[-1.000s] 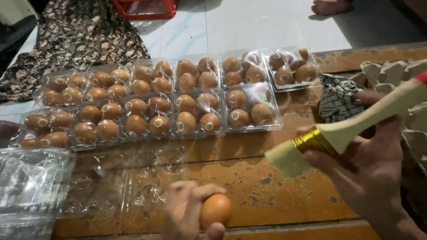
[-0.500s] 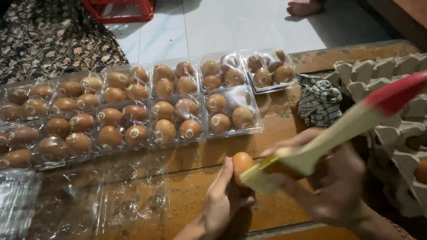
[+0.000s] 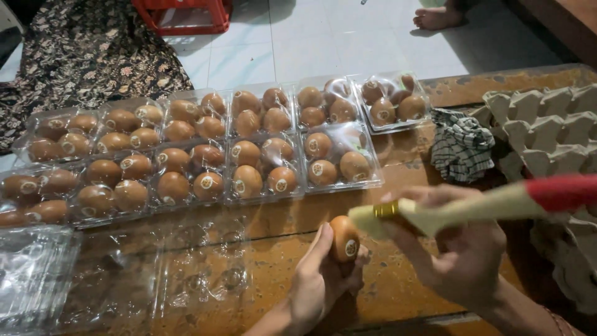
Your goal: Brushing individual eggs with a paintbrush to clean or coat them before packaging.
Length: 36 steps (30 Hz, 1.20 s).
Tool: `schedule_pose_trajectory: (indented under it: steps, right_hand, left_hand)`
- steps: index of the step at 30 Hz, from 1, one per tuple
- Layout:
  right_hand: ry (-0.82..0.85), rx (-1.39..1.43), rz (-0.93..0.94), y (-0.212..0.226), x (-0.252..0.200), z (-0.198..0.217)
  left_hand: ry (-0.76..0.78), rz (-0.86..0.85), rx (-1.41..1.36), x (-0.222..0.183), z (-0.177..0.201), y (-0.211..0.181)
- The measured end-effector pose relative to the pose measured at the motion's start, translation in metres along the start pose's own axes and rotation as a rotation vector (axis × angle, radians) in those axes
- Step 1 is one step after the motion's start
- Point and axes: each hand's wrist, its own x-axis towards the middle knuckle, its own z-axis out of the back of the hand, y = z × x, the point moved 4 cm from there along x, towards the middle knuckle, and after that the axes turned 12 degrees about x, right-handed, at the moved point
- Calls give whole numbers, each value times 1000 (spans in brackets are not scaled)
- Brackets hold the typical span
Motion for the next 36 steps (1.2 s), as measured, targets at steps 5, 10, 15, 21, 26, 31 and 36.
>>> schedule_pose_trajectory:
  steps: [5,10,15,21,26,31,36]
  right_hand:
    - [87,142,38,12,-7,-19]
    - [25,-21,-29,29,11,-16]
    - [196,283,22,7,-20,-20]
    - [123,152,9,43,8,-21]
    - [210,-2,91,24,-4,-16]
    - [21,43,-19,41,7,-13]
    - [37,54,60,24,2,-10]
  left_hand:
    - [87,-74,11,-1,-4,2]
    - [89,-30,60,-2,-9,3]
    - [9,6,-60,-4,-8,11]
    - [42,-190,-39,-3,-10,-6]
    - [0,-188,-113,-1,-6,-11]
    - [-29,-321,32,-4,1,-15]
    - [-2,-337,-12,-2,1,-15]
